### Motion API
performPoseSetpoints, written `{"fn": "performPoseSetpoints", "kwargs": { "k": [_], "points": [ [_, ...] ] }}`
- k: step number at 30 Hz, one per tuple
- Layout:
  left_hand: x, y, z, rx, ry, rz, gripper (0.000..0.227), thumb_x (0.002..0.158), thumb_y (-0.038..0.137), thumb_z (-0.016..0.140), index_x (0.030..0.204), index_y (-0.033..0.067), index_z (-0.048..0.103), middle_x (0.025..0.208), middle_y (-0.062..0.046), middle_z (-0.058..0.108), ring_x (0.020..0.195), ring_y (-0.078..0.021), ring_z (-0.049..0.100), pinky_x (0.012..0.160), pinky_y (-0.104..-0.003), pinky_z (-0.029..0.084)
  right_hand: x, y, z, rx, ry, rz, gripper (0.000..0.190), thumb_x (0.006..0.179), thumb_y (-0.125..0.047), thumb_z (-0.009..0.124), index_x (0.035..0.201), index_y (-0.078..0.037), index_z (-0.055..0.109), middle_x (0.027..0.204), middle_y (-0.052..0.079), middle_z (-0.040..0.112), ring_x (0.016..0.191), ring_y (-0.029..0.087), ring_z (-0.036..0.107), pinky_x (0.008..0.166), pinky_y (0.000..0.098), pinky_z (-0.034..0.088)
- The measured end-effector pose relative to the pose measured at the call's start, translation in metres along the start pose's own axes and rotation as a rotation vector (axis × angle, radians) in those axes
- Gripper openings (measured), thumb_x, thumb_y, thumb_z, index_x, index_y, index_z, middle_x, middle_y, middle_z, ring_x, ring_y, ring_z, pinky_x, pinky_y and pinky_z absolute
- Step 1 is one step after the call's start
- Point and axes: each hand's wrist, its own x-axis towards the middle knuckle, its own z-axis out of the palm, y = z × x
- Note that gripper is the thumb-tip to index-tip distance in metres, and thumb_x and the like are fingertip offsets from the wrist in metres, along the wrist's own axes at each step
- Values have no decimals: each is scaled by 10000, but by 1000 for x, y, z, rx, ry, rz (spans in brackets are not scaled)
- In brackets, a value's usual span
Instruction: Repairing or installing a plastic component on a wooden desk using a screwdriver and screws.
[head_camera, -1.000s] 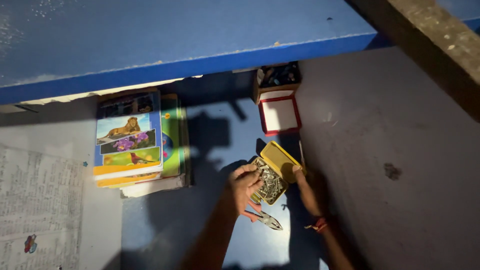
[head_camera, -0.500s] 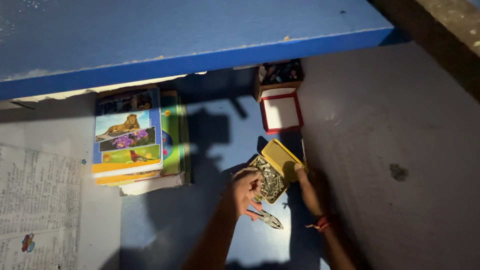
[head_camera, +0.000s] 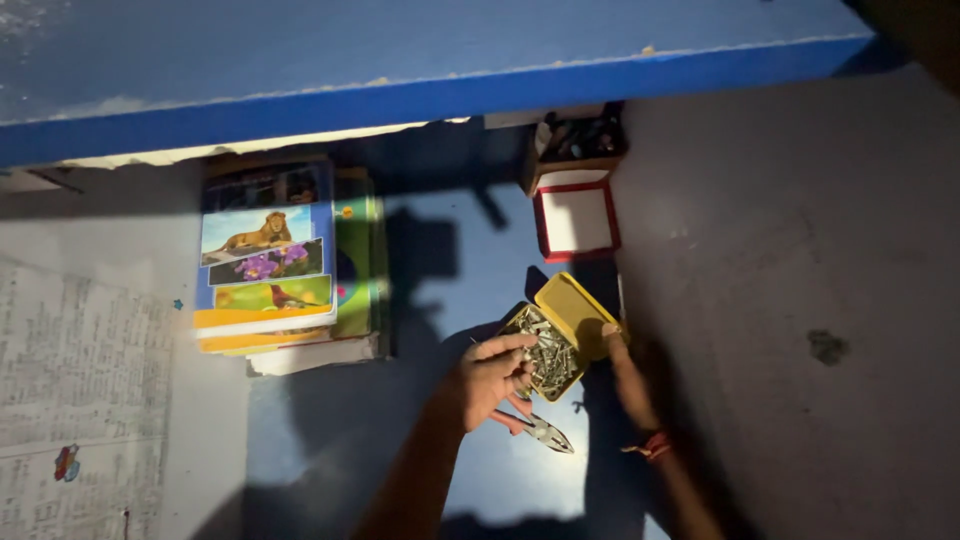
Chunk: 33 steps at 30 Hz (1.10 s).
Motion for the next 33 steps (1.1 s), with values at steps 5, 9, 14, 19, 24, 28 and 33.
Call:
{"fn": "performPoseSetpoints", "kwargs": {
  "k": [5,9,14,19,24,28,33],
  "points": [
    [49,-51,-34,372,54,273,286,1018,92,567,1261,-7,681,991,-86,681,878,-184,659,808,-312,586,-5,-29,-6,-171,-10,45,480,1004,-429,543,1162,-21,739,1012,110,770,933,198,698,879,361,516],
    [8,9,42,911,301,73,309,955,67,467,1166,108,688,966,-114,710,682,-163,707,548,-300,582,-9,-36,-6,-255,-43,189,500,1055,-450,534,1112,-10,766,867,175,695,804,244,610,756,399,506],
    [-13,35,80,913,353,-39,410,920,-46,423,1213,101,670,1176,-140,619,593,-306,689,470,-470,583,-9,-21,-3,-72,0,31,466,1006,-425,566,1070,-2,750,889,80,728,834,155,653,775,310,519],
    [36,-30,24,1215,337,342,374,864,-32,519,1163,73,716,1210,-174,632,802,-372,701,697,-483,586,-3,-7,-2,1,-36,36,462,996,-416,562,1072,-11,772,916,69,776,841,161,703,784,328,544],
    [26,-19,34,1350,298,277,361,877,-16,532,1171,78,719,1314,-169,606,971,-351,707,897,-471,560,-11,-38,-7,-81,-21,27,463,988,-407,549,1103,-9,755,949,95,788,878,179,726,812,336,538],
    [6,4,55,1363,321,203,322,910,28,555,1193,92,694,1361,-133,576,963,-332,713,876,-448,579,-17,-46,-9,-151,-10,31,462,984,-413,558,1084,-6,753,931,119,782,874,207,735,807,354,537],
    [-7,15,51,1084,471,97,292,935,71,565,1180,175,684,1268,-35,616,945,-338,721,805,-456,597,-18,-21,-3,-200,308,-356,411,1014,-349,679,1168,32,691,1099,166,719,983,276,685,859,386,522]
  ]
}}
